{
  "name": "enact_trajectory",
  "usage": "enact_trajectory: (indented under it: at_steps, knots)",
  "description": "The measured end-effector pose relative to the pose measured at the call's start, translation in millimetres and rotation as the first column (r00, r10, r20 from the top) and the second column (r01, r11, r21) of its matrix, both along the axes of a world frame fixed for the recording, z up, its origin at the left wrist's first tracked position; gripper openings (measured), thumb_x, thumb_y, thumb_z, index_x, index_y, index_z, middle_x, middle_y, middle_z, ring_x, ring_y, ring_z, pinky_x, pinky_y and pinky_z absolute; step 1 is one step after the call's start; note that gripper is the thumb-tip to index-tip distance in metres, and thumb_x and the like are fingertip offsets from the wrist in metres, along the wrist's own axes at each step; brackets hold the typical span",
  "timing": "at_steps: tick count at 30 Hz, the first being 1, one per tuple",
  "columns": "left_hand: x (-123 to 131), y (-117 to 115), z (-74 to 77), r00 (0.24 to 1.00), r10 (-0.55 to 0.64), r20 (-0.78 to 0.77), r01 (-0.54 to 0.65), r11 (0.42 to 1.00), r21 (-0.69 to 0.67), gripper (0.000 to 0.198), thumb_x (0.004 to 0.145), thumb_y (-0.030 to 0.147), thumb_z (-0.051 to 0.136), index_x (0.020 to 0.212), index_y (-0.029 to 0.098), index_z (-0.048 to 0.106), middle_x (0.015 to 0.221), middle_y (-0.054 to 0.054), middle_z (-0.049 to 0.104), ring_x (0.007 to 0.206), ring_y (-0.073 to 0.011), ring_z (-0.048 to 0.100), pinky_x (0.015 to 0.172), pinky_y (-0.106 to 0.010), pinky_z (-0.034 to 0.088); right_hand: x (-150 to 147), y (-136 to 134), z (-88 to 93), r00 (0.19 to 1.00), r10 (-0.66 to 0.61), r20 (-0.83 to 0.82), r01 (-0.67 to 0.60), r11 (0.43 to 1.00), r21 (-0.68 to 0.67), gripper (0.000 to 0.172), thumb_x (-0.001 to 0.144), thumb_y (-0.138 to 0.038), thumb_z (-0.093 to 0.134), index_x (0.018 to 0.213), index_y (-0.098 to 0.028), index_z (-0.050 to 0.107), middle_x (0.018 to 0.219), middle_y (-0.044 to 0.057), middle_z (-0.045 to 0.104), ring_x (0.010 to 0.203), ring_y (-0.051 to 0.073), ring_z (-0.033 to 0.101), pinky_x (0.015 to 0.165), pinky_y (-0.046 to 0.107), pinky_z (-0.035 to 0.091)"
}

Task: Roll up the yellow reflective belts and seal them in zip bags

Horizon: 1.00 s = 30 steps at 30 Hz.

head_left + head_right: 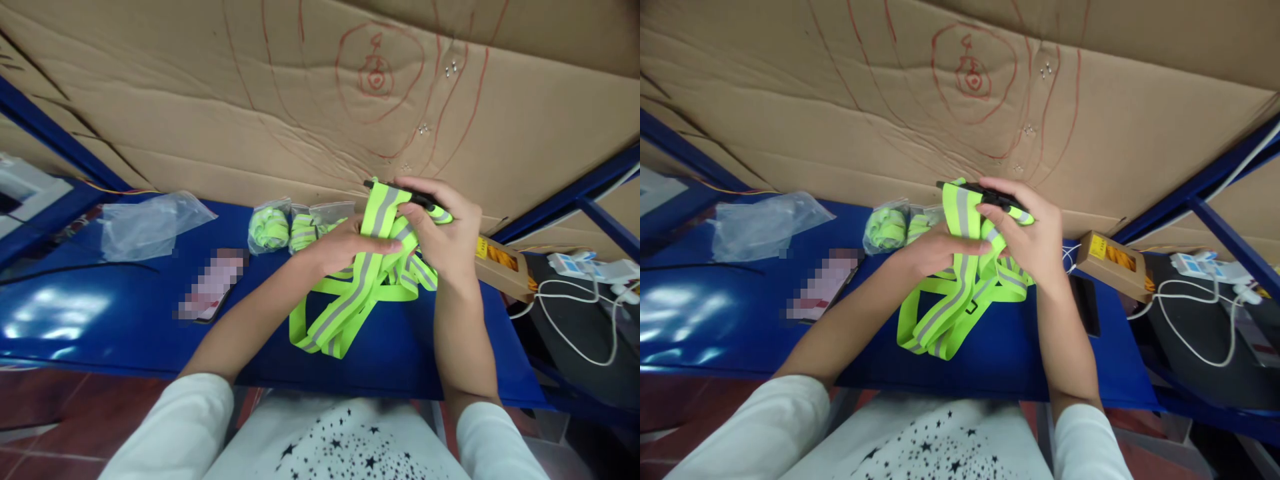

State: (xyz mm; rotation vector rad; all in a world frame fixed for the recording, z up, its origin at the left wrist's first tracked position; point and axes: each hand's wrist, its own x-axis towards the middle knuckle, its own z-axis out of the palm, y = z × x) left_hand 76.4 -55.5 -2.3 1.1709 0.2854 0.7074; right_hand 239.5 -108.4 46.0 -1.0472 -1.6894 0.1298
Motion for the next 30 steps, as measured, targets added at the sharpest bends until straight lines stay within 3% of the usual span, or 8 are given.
enact_trajectory:
  at_steps: [5,7,15,19,23,26,28,30]
  knots:
    - [-4,6,-5.8,0.983,0.166,-0.083,-0.128,0.929,0.346,0.050,0.077,0.036,0.090,0.120,0.018,0.071,0.122,-0.008,0.076,0.114,-0.0277,0.070,0.099,-0.040,0.056,8,2,3.5,0.998,-0.044,0.055,0.047,0.997,-0.065,0.014,0.094,-0.036,0.076,0.101,-0.025,0.082,0.100,0.003,0.081,0.092,0.021,0.075,0.085,0.037,0.059]
    - [-6,9,-7.8,0.979,0.170,-0.117,-0.107,0.902,0.418,0.049,0.081,0.037,0.087,0.123,0.018,0.070,0.129,-0.009,0.074,0.121,-0.0289,0.068,0.104,-0.041,0.055,12,3,4.0,0.993,-0.099,0.061,0.105,0.989,-0.108,0.016,0.091,-0.039,0.079,0.093,-0.024,0.081,0.093,0.002,0.080,0.083,0.020,0.074,0.076,0.034,0.057]
    - [-6,9,-9.6,0.964,-0.049,-0.262,0.117,0.960,0.255,0.048,0.078,0.029,0.089,0.121,0.018,0.072,0.126,-0.011,0.076,0.117,-0.0298,0.072,0.100,-0.043,0.059,14,3,3.4,0.984,-0.139,0.114,0.157,0.974,-0.165,0.034,0.095,-0.053,0.072,0.084,-0.022,0.078,0.078,0.001,0.075,0.067,0.016,0.065,0.061,0.030,0.046]
    - [-13,11,-3.1,0.955,0.051,-0.293,0.069,0.920,0.385,0.053,0.079,0.031,0.087,0.128,0.021,0.069,0.136,-0.009,0.072,0.129,-0.0306,0.067,0.109,-0.045,0.054,19,-1,2.7,0.945,-0.120,0.304,0.098,0.991,0.089,0.024,0.100,-0.047,0.067,0.102,-0.027,0.080,0.096,0.003,0.079,0.088,0.023,0.074,0.083,0.039,0.053]
    - [-20,9,8.3,0.955,0.036,-0.295,0.108,0.882,0.459,0.051,0.078,0.042,0.088,0.122,0.021,0.073,0.128,-0.007,0.075,0.129,-0.0320,0.066,0.109,-0.046,0.055,17,-9,0.8,0.879,-0.188,0.439,0.049,0.950,0.310,0.021,0.102,-0.037,0.066,0.120,-0.034,0.076,0.114,0.003,0.079,0.107,0.029,0.073,0.097,0.048,0.050]
    - [-21,1,19.4,0.969,0.159,-0.186,-0.063,0.896,0.439,0.044,0.086,0.050,0.079,0.118,0.020,0.075,0.126,-0.006,0.075,0.127,-0.0299,0.067,0.112,-0.047,0.054,10,-10,-2.0,0.860,-0.213,0.464,0.007,0.914,0.407,0.027,0.101,-0.028,0.066,0.126,-0.037,0.074,0.121,0.001,0.077,0.112,0.029,0.072,0.100,0.049,0.051]
    - [-22,-5,25.9,0.948,0.289,-0.134,-0.196,0.860,0.471,0.037,0.091,0.046,0.074,0.118,0.020,0.076,0.125,-0.005,0.076,0.128,-0.0283,0.066,0.116,-0.047,0.051,6,-7,-3.7,0.870,-0.242,0.430,0.050,0.910,0.412,0.033,0.101,-0.029,0.067,0.132,-0.039,0.071,0.135,0.002,0.071,0.127,0.031,0.066,0.110,0.053,0.048]
    - [-23,-6,30.0,0.922,0.373,-0.101,-0.272,0.813,0.515,0.032,0.093,0.040,0.074,0.118,0.021,0.077,0.122,-0.004,0.077,0.128,-0.0279,0.066,0.117,-0.047,0.049,4,0,-5.2,0.938,-0.184,0.295,0.106,0.959,0.263,0.048,0.097,-0.040,0.072,0.144,-0.037,0.063,0.150,0.006,0.061,0.145,0.034,0.053,0.118,0.057,0.044]
